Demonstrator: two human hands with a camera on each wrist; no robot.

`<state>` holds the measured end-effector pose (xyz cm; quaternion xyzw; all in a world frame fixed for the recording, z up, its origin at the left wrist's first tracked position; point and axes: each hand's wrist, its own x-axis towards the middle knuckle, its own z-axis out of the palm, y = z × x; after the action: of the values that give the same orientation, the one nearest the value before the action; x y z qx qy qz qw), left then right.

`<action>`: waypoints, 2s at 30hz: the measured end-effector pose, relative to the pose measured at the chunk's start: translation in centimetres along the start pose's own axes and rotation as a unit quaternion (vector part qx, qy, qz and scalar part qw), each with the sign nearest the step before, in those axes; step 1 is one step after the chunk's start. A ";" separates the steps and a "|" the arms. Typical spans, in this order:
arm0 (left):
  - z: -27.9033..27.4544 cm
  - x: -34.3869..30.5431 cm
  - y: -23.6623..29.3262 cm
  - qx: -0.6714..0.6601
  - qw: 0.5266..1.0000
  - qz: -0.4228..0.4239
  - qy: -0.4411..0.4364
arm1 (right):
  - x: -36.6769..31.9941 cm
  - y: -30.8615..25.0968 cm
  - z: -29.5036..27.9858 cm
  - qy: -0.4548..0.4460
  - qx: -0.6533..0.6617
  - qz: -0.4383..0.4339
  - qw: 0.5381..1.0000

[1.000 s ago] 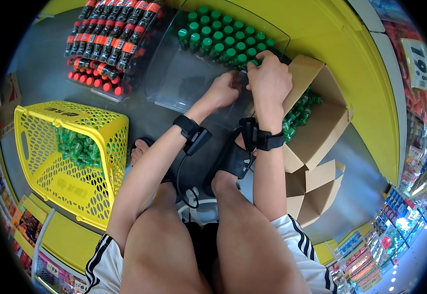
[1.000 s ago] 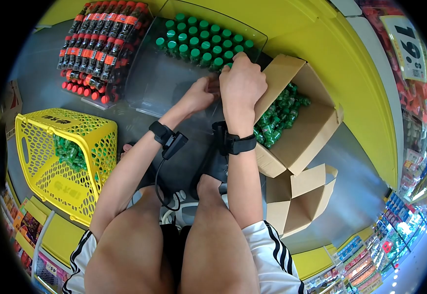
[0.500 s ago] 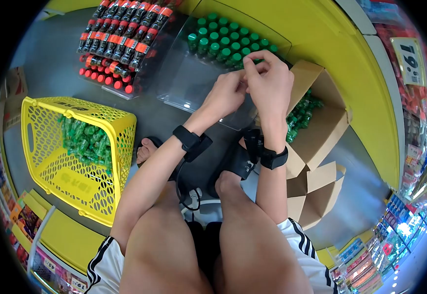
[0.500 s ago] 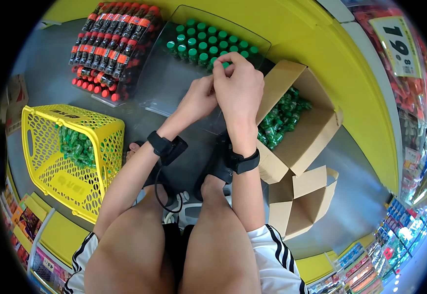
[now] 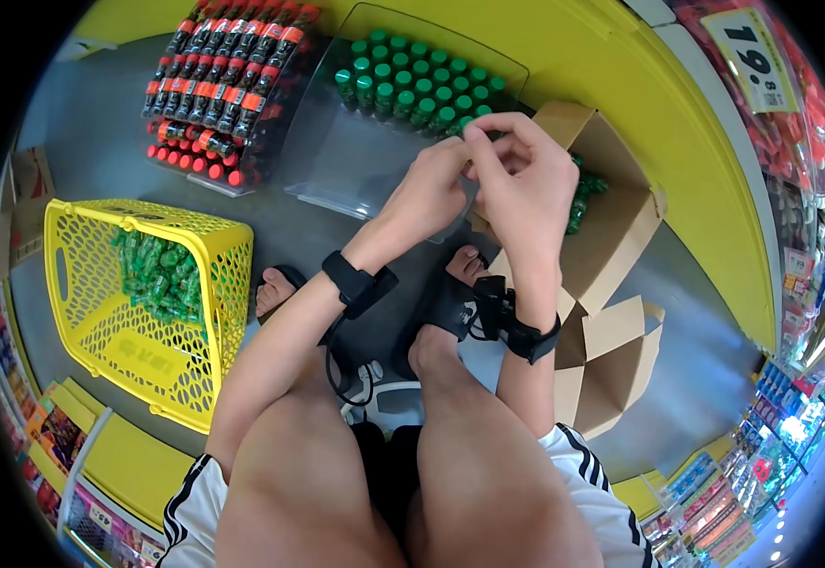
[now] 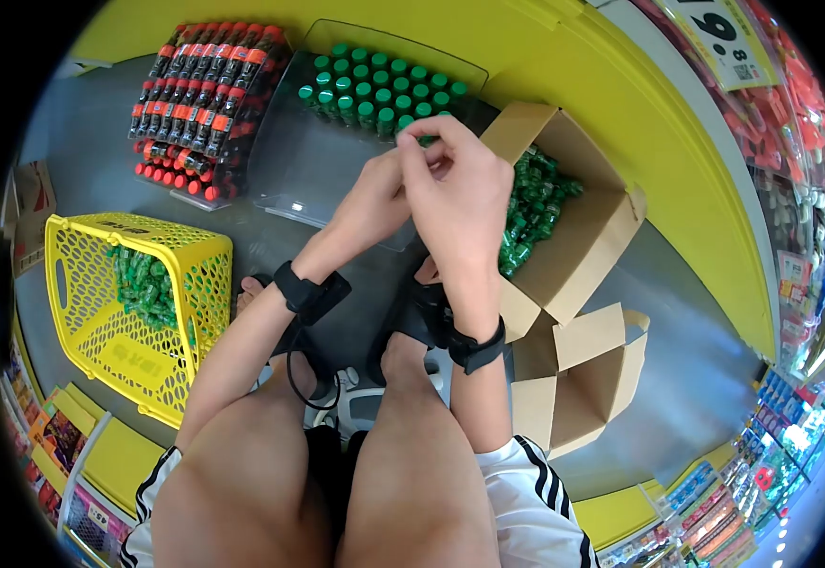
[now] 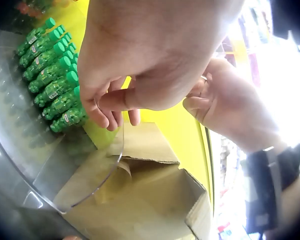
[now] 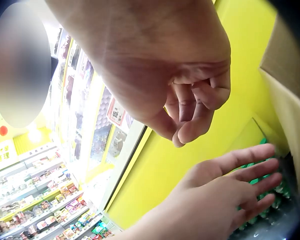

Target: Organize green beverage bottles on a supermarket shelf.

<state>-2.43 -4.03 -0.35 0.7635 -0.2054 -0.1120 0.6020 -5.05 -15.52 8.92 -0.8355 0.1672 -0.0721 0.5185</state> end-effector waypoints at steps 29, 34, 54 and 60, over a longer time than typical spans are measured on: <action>9.7 5.0 5.3 0.320 0.873 0.176 -0.325 | 0.4 10.8 -12.4 -0.225 -0.469 0.157 0.840; 11.0 5.9 4.9 0.384 0.832 0.177 -0.360 | 0.6 11.1 -12.0 -0.272 -0.524 0.142 0.795; 12.0 6.3 3.8 0.449 0.778 0.124 -0.422 | 1.1 12.2 -12.2 -0.365 -0.484 0.144 0.782; 11.5 6.0 3.1 0.434 0.780 0.156 -0.423 | 1.1 12.4 -12.2 -0.388 -0.459 0.131 0.789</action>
<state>-2.46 -17.35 0.23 0.7774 -0.5824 -0.2275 0.0687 -10.14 -31.24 3.36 -0.9028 0.0733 0.4118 0.0997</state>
